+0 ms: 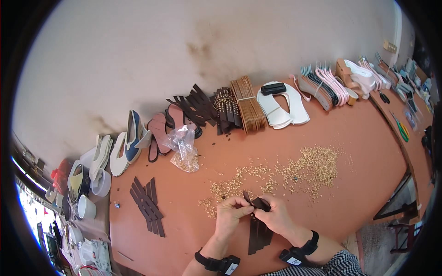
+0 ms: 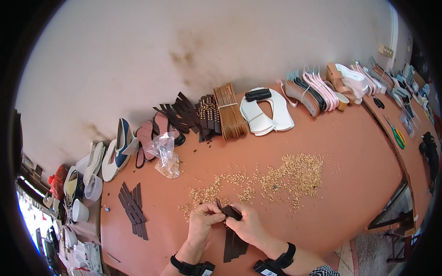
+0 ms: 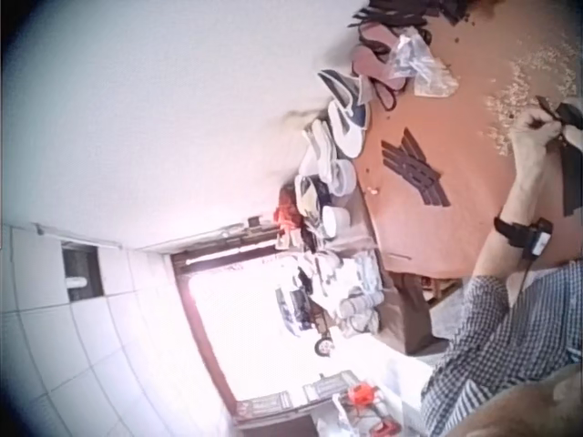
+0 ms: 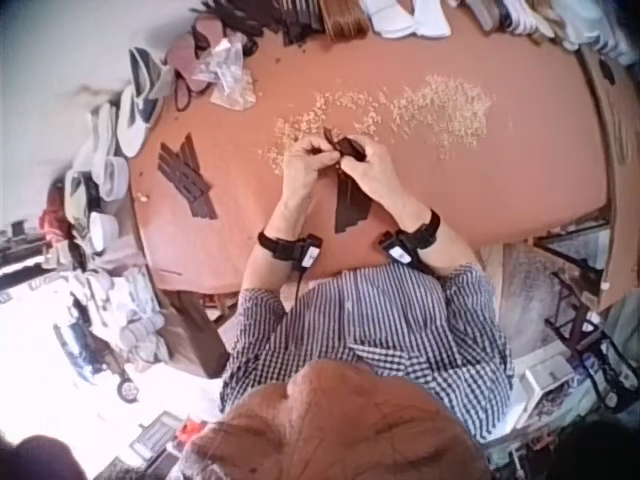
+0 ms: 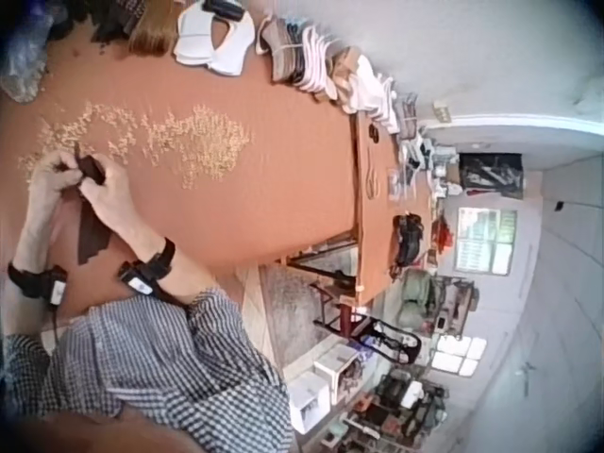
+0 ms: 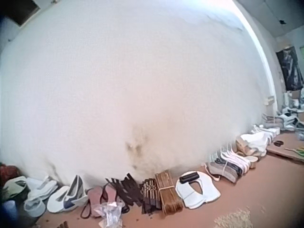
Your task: The recorder is attaching small decorative or structural metal components to leather shoe straps at a workbench.
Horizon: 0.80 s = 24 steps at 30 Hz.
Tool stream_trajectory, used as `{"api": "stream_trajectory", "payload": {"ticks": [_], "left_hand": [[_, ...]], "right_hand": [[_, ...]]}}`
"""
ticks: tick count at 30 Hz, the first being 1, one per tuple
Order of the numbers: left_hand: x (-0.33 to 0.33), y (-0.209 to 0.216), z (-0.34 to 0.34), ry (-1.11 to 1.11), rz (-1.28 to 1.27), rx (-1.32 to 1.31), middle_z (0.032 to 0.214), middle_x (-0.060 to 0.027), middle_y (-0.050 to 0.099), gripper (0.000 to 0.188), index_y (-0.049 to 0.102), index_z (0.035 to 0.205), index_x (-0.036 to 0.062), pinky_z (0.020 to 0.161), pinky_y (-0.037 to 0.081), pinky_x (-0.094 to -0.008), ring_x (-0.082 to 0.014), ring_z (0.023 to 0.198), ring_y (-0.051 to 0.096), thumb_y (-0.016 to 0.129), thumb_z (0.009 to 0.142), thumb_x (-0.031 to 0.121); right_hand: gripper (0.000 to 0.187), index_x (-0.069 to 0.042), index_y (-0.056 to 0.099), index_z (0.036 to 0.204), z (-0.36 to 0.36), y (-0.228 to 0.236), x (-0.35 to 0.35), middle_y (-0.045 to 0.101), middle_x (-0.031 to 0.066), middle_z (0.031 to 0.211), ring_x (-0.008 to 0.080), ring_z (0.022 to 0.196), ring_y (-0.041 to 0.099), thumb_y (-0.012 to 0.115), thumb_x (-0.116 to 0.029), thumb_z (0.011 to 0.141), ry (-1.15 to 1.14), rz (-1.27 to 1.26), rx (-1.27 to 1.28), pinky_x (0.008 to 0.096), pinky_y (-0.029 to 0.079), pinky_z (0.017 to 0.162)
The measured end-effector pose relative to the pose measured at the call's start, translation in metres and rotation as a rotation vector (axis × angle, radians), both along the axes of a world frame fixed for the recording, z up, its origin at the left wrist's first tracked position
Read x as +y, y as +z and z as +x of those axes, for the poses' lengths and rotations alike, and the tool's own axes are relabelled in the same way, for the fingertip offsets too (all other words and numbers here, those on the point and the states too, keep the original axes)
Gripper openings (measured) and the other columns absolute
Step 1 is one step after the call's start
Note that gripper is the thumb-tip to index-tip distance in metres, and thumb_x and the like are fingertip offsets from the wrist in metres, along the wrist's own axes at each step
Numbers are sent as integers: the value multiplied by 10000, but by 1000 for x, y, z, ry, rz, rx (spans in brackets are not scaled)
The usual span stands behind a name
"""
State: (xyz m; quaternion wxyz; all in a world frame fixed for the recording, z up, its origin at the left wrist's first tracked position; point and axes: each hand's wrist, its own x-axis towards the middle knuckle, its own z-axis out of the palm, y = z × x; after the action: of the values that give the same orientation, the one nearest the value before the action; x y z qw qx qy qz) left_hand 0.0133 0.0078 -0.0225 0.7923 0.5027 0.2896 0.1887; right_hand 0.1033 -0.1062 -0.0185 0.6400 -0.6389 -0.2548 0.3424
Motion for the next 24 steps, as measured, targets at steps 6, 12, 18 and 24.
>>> {"api": "stream_trajectory", "payload": {"ticks": [6, 12, 18, 24], "left_hand": [[1, -8, 1, 61, -132, -70, 732, -59, 573, 164, 563, 726, 3, 677, 490, -245, -134, 688, 574, 608, 679, -148], [-3, -1, 3, 84, -68, -222, 785, -89, 581, 233, 478, 748, 21, 690, 503, -266, -187, 730, 597, 584, 678, -175], [13, -17, -3, -77, -101, -199, 823, -88, 590, 215, 487, 778, 28, 697, 495, -276, -181, 749, 596, 603, 695, -134], [42, 10, -7, -40, 383, 308, 834, -60, 606, 179, 608, 892, 27, 671, 462, -273, -158, 745, 579, 671, 730, 68]], "right_hand": [[172, 7, 585, 895, -2, -6, 3, 545, 8, 695, 70, 631, 495, 585, -64, 738, 4, 7, 27, 235, 415, 561], [128, 7, 586, 866, -5, -19, 6, 550, -20, 698, 49, 618, 492, 602, -36, 746, -50, 69, 110, 219, 401, 552], [108, -42, 574, 820, 2, -10, 4, 535, -27, 708, 56, 641, 489, 646, -51, 740, 89, 147, 412, 217, 387, 570], [132, -56, 553, 821, 3, -11, 5, 527, -20, 713, 63, 617, 479, 660, -108, 763, -5, 159, 520, 223, 383, 537]]}}
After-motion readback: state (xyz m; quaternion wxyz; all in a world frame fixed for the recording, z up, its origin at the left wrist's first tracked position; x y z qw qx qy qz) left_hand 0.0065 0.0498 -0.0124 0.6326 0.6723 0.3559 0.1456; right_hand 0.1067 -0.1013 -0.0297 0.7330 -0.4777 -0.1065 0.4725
